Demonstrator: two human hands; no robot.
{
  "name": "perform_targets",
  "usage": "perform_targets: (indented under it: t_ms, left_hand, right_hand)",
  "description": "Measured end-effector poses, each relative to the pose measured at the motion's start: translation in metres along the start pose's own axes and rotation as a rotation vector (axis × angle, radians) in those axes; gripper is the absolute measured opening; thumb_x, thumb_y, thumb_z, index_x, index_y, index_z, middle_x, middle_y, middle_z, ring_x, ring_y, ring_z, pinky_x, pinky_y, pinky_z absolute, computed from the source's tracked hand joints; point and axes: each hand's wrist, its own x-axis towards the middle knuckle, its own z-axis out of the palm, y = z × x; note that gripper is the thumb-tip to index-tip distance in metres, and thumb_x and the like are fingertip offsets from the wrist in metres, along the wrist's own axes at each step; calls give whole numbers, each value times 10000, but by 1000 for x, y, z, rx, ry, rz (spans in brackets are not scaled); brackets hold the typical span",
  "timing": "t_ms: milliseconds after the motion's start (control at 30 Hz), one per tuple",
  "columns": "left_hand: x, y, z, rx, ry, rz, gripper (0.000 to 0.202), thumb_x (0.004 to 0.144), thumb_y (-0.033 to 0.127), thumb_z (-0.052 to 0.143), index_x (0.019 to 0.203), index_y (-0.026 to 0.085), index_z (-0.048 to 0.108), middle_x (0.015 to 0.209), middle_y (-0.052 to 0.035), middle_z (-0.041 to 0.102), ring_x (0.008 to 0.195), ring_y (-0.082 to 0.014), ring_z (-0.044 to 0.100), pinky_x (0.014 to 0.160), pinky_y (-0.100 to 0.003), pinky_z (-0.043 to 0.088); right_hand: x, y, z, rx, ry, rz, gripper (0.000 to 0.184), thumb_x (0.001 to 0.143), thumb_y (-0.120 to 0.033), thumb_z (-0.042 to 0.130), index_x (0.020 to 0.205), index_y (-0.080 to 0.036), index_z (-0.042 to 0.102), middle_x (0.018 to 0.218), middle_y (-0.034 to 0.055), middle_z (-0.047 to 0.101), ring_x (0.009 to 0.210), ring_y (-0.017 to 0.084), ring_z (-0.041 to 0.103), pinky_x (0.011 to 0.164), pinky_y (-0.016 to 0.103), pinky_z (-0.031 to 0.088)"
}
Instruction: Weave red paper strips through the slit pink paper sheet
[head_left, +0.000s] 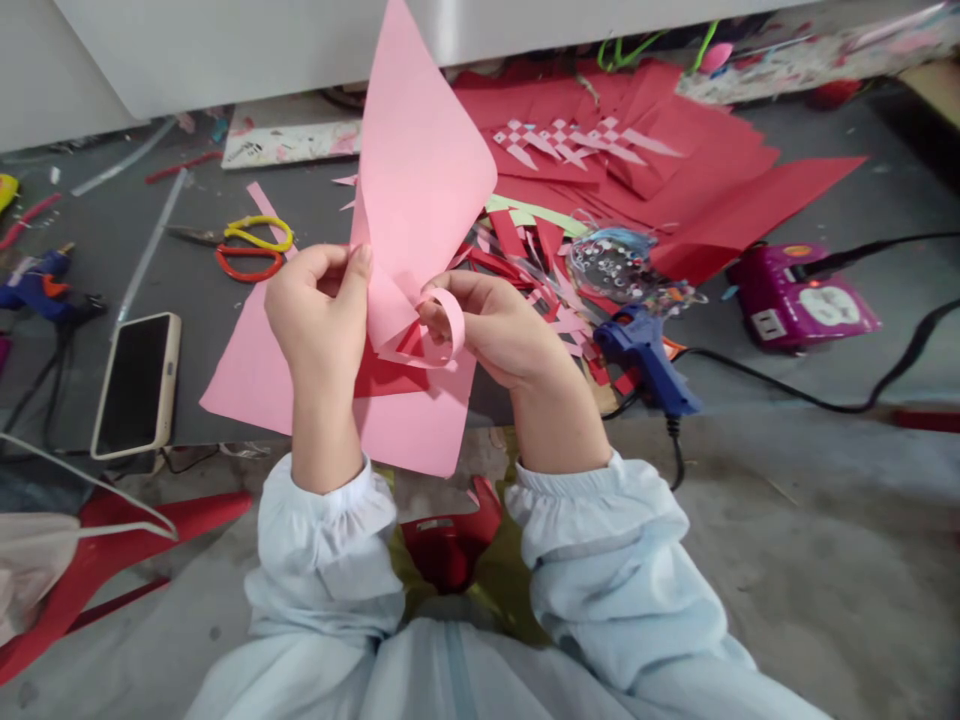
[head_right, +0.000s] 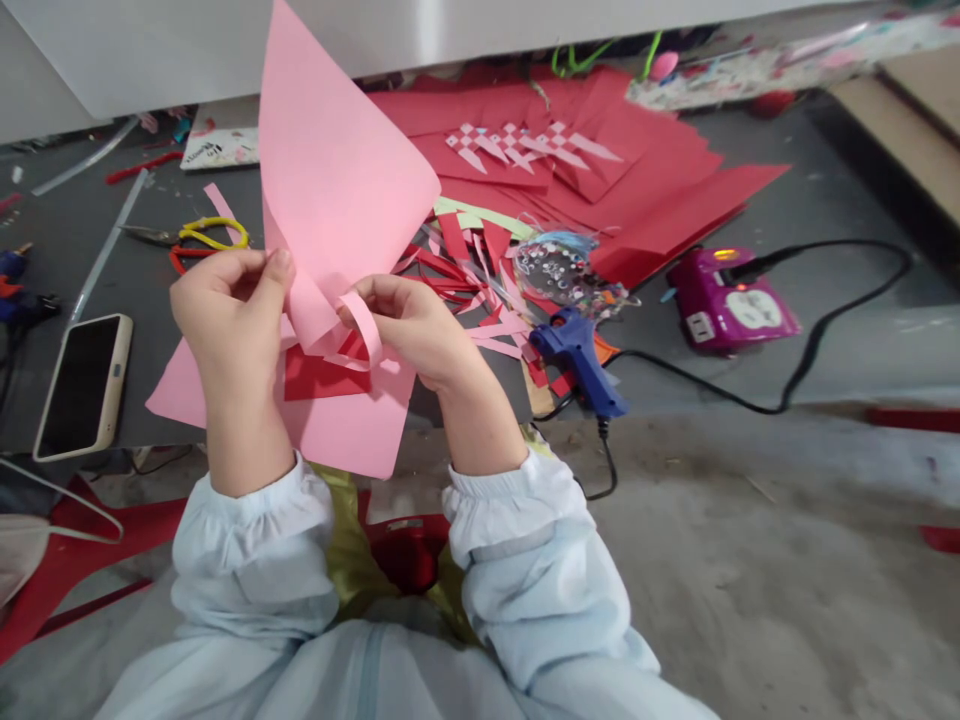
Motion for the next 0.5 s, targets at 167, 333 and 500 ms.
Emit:
perform_targets:
  t_ms: [167,333,500]
  left_hand:
    - [2,0,0,41,28,10,208,841,326,668,687,188,642,648,8,655,603,-154,598,632,-290,478]
    - [2,0,1,63,0,-1,215,868,343,636,721,187,633,683,2,652,631,-163,600,659,-301,471]
    - [4,1,1,143,18,-49,169,837,275,665,699,187,620,686,5,656,649,-172,605,698,-315,459]
  right_hand:
    - [0,1,-1,-13,-10,-17,345,587,-319,892,734,-151,628,637,-68,582,546,27,482,510,172,374]
    - [0,1,-1,-13,-18,-10,320,598,-293,882,727,-152,626,638,-68,576,544,25,476,508,170,377]
    - [0,0,0,-17,11,23,314,564,-257,884,718,-150,632,633,-66,586,532,27,481,493,168,380]
